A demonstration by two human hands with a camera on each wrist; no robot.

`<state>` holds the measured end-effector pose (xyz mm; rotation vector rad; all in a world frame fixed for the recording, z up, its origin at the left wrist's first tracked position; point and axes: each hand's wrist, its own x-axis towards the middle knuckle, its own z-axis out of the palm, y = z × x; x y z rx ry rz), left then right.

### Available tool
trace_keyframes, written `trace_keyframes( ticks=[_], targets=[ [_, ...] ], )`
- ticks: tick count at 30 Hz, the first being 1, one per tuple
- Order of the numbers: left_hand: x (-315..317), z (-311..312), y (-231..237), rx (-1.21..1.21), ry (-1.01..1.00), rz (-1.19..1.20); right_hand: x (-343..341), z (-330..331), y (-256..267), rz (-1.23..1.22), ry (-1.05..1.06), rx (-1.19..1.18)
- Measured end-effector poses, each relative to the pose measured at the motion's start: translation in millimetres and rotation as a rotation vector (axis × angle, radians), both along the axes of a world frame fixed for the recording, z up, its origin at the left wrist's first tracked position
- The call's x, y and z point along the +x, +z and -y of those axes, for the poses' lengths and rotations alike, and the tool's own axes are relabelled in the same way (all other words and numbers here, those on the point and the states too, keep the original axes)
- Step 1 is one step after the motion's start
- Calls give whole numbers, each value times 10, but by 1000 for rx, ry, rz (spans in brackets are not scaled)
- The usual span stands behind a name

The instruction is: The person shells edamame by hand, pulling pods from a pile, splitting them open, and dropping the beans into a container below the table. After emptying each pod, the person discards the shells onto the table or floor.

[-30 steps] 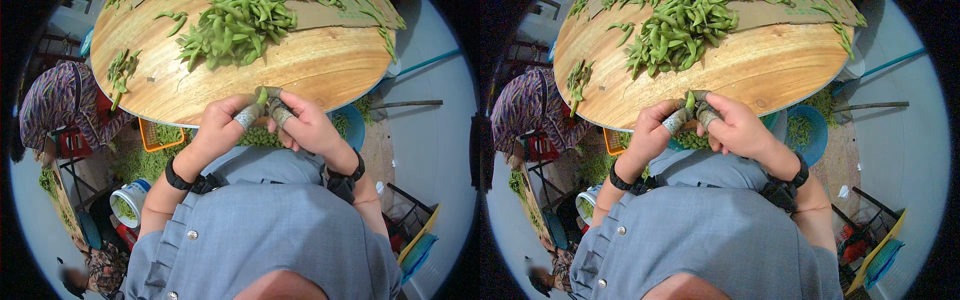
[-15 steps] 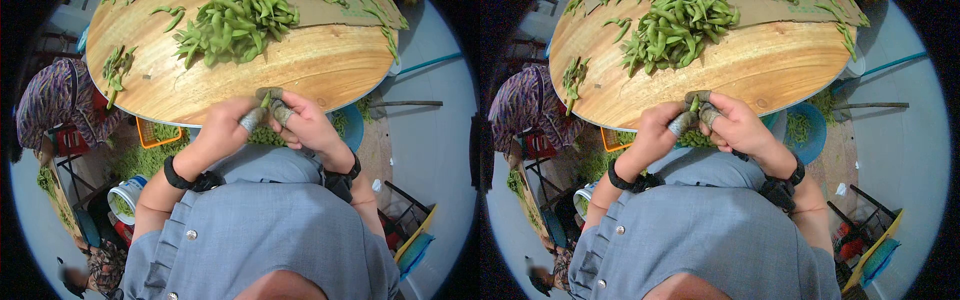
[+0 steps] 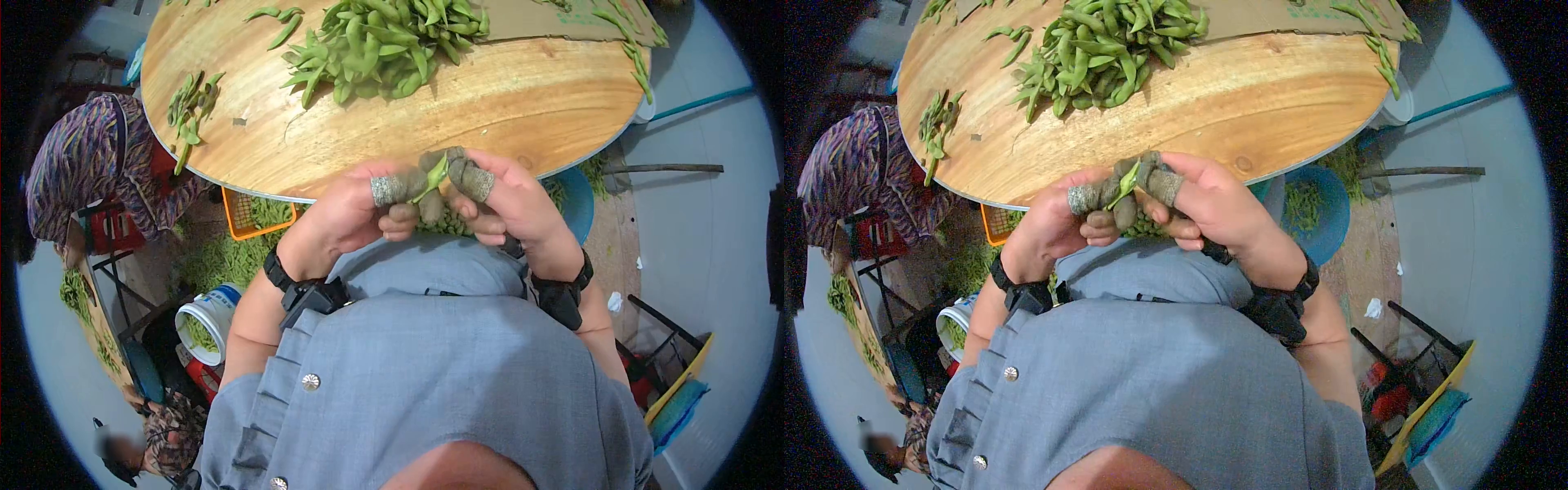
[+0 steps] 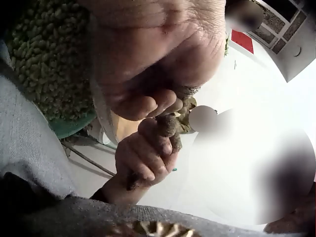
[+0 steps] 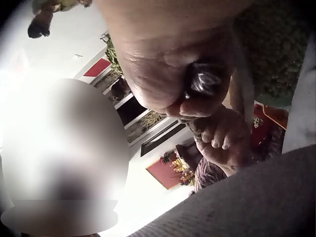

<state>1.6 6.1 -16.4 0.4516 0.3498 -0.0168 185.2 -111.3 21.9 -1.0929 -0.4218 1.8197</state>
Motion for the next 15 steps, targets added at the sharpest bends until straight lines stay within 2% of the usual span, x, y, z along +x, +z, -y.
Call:
trace_keyframes(
  ticks=[3,4,5,6,7,11,13,14,15],
  targets=[
    [-2,21,16,28,-64,39,-2,-21,-94,-63,-18,97],
    [7,39,77,33,-61,39,-23,-31,-98,94,-45,106],
    [26,69,175,455,-31,-53,-41,-35,-98,250,-74,112],
    [41,95,227,873,0,-147,-53,-38,-92,249,-73,112],
    [45,120,180,1060,68,-76,-62,-40,-82,299,-86,147],
    [30,86,162,1010,66,-177,-66,-18,-40,347,-130,238],
    [20,-9,46,176,44,153,-58,11,-101,329,-133,265],
    [22,8,63,174,40,152,-56,24,-138,314,-135,294],
    [26,34,108,241,43,14,-58,25,-163,314,-138,294]
  ],
)
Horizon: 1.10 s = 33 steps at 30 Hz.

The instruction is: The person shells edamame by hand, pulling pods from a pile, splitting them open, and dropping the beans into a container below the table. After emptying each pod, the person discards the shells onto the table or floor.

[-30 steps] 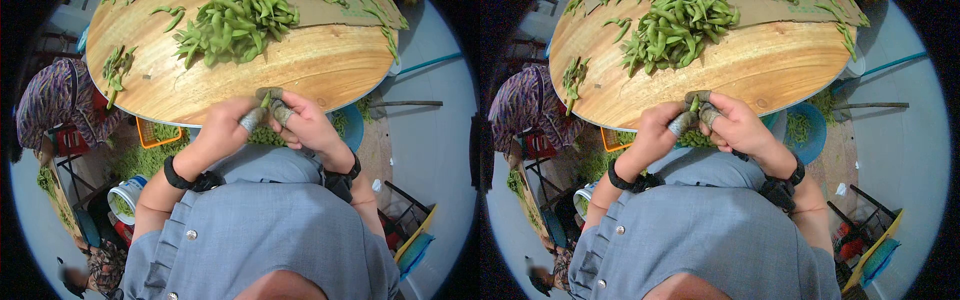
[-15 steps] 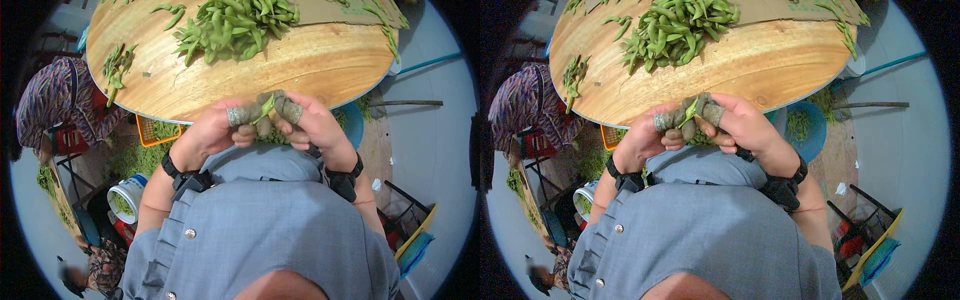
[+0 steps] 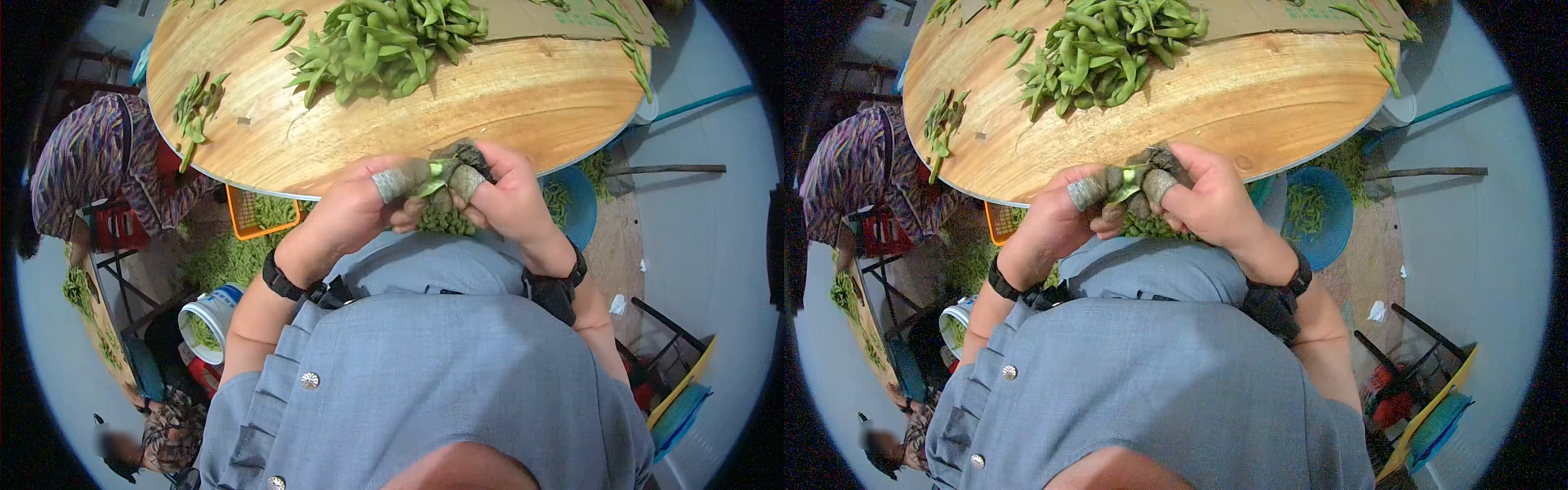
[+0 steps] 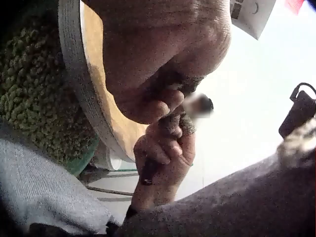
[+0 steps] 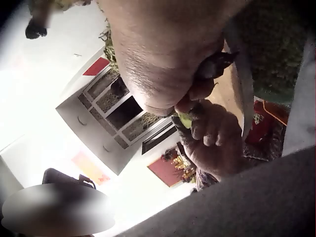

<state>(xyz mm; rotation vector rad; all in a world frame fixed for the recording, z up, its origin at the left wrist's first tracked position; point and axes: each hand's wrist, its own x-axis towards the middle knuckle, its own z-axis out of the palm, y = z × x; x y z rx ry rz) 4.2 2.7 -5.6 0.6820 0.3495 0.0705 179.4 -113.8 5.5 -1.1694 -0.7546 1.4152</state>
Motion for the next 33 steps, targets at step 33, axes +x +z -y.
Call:
trace_keyframes(
  ticks=[33],
  targets=[
    [-516,-65,224,1452,547,-490,-26,-463,-142,667,-251,-142]
  ],
)
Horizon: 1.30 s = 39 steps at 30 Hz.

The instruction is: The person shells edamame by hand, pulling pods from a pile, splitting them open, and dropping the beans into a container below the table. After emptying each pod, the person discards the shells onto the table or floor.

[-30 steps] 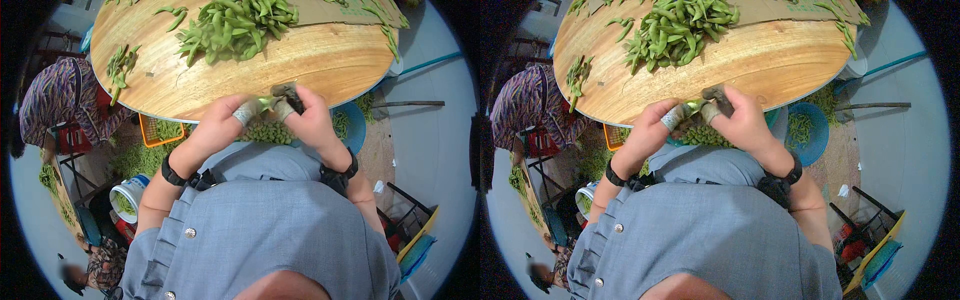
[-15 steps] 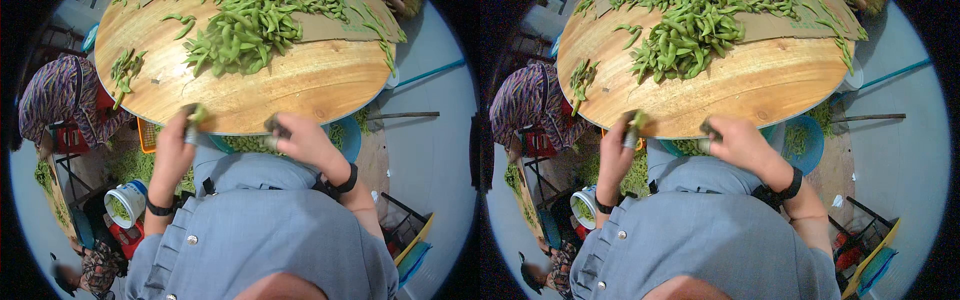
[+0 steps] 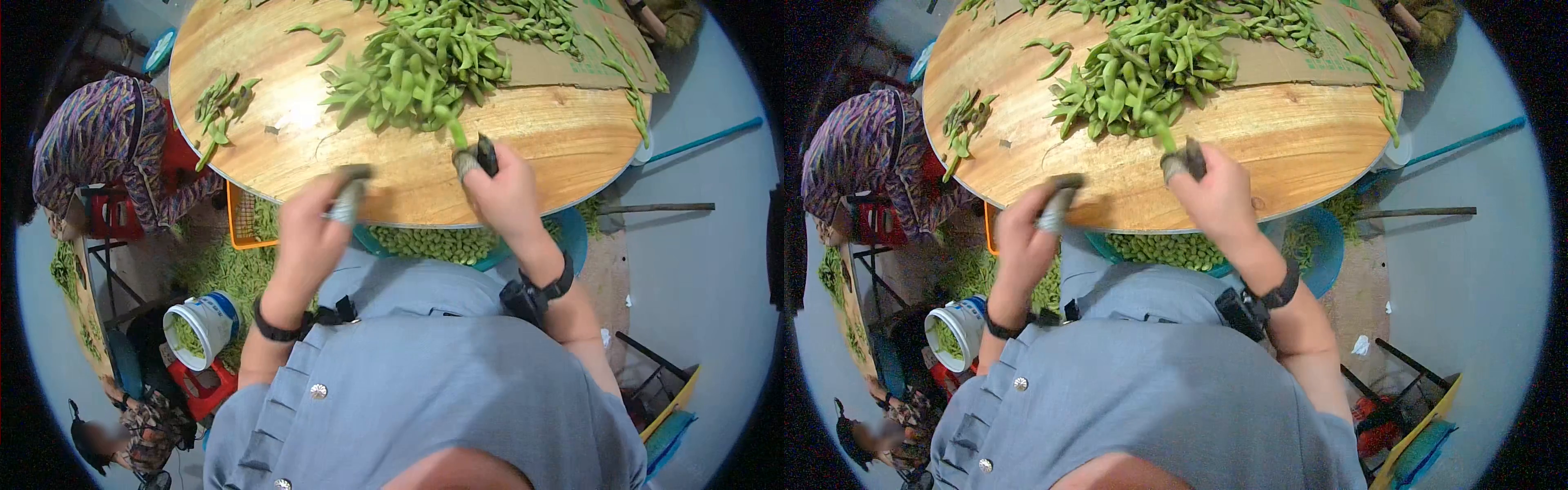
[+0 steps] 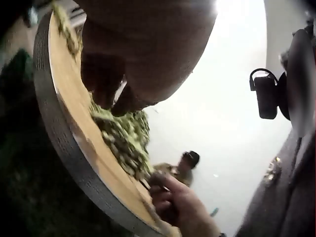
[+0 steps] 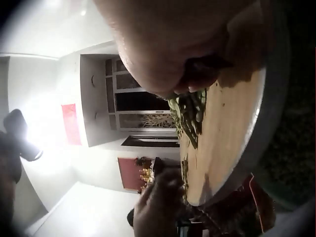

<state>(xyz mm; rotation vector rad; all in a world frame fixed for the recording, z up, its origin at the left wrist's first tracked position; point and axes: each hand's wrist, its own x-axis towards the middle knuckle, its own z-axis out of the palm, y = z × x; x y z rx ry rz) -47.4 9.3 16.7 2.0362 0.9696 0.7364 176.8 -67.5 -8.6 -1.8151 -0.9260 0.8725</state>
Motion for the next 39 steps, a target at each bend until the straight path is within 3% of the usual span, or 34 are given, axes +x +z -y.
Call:
trace_keyframes(
  ticks=[2,3,4,6,7,11,13,14,19,23,25,26,28,29,32,33,34,35,38,39],
  targets=[
    [324,-9,-111,-282,-175,170,-134,142,102,152,32,95],
    [451,-17,-29,-596,-203,143,-141,203,-13,133,76,129],
    [549,-12,-69,-594,-201,147,-171,229,3,136,80,131],
    [669,-3,-179,-913,-152,415,-233,260,43,248,185,293],
    [660,-3,-111,-899,-136,410,-192,297,69,268,253,134],
    [603,-5,-285,-943,-130,490,-71,331,32,193,250,152],
    [555,36,-247,-996,-135,451,-55,340,302,-235,270,-33],
    [537,42,-231,-999,-135,445,-60,340,327,-239,267,-35],
    [510,77,-285,-871,-227,329,-60,339,326,-419,335,41],
    [509,67,-300,-801,-289,305,-19,337,320,-373,360,-20],
    [515,59,-204,-374,-326,59,-1,342,250,-465,347,-14],
    [522,62,-188,-379,-329,57,2,333,209,-468,343,-17],
    [540,89,-177,358,-312,-116,-6,305,123,-520,330,17],
    [565,111,-217,451,-288,-114,-18,283,93,-523,329,15],
    [516,30,-280,364,-360,-48,-40,251,76,-699,295,-9],
    [496,9,-257,362,-359,-50,-36,277,117,-883,283,-50],
    [474,-7,-217,-404,-328,77,-28,298,145,-1067,269,-94],
    [453,-12,-202,-1170,-262,202,-16,313,152,-1071,266,-97],
    [444,-23,-292,-1223,-293,218,25,333,193,-1163,303,-95],
    [455,-24,-316,-1248,-308,229,20,318,212,-1057,288,-105]
  ],
)
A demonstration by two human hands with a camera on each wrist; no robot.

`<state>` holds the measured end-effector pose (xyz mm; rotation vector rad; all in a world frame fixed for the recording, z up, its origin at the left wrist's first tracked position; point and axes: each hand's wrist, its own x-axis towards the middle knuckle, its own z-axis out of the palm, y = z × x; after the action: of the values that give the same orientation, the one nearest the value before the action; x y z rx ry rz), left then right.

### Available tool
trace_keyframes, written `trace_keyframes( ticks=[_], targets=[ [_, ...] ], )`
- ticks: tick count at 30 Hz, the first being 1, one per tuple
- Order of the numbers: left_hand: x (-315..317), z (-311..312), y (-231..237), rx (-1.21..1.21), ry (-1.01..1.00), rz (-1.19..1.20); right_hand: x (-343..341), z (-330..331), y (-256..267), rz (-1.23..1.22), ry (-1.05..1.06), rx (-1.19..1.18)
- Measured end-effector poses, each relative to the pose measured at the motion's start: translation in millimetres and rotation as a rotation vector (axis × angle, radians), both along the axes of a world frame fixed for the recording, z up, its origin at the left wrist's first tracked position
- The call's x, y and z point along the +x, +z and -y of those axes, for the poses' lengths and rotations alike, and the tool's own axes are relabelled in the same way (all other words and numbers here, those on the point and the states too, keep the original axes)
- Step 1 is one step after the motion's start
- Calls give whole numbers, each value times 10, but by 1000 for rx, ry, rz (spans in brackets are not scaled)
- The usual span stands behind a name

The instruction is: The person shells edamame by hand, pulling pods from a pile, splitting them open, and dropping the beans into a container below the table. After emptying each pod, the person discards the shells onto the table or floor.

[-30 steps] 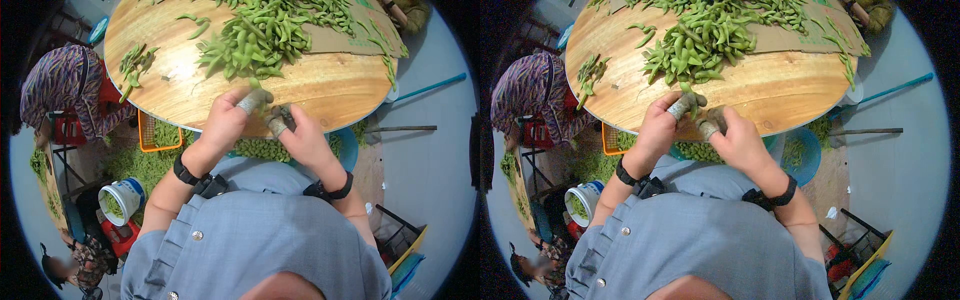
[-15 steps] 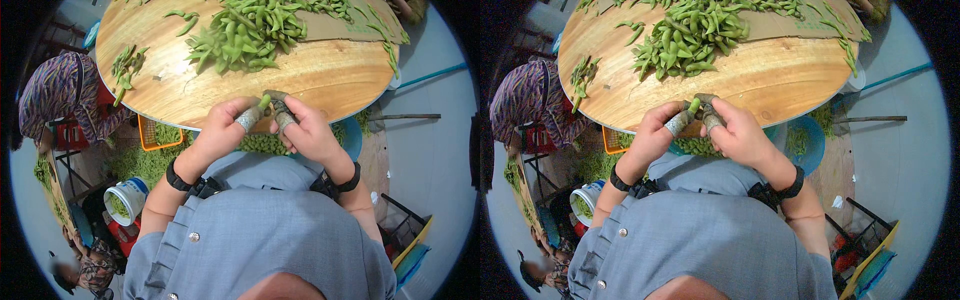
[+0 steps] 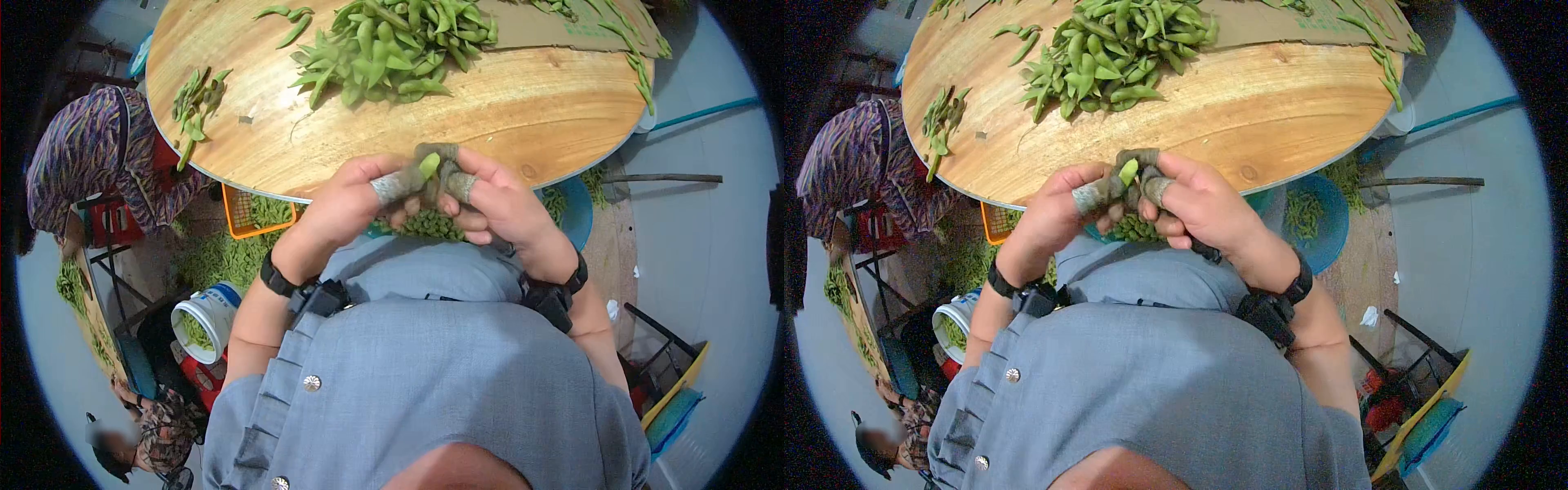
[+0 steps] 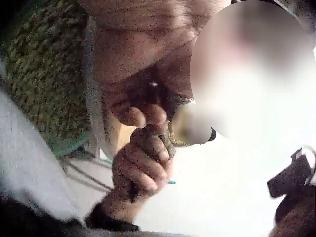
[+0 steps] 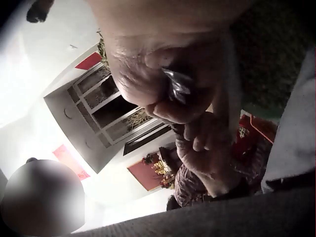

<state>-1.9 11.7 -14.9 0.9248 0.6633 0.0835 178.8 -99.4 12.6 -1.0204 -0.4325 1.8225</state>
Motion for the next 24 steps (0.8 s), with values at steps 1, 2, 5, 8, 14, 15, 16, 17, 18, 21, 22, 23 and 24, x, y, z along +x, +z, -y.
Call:
trace_keyframes(
  ticks=[1,2,5,8,14,15,16,17,18,21,22,23,24],
  targets=[
    [18,10,0,-6,-1,-1,-12,-12,19,106,-4,-2],
    [45,25,19,729,-35,-6,-28,-29,39,101,-4,-9],
    [143,133,168,1604,-34,-83,-75,-79,132,382,-17,23],
    [189,102,150,1994,-45,-307,-100,-137,272,621,65,124],
    [173,12,161,2109,-136,-324,-77,-182,254,724,112,199],
    [168,27,153,2109,-138,-324,-81,-169,253,722,110,199],
    [162,50,145,2115,-114,-342,-86,-150,253,684,98,186],
    [162,70,142,2123,-86,-359,-87,-135,258,647,85,175],
    [172,85,127,2132,-83,-357,-78,-124,254,650,81,182],
    [188,144,113,2156,112,-267,-70,-83,206,602,48,136],
    [182,168,129,2200,81,-275,-74,-70,184,563,29,119],
    [176,185,136,2242,52,-284,-74,-62,169,524,10,103],
    [164,200,92,2243,-10,-304,-77,-59,155,527,6,106]
  ],
)
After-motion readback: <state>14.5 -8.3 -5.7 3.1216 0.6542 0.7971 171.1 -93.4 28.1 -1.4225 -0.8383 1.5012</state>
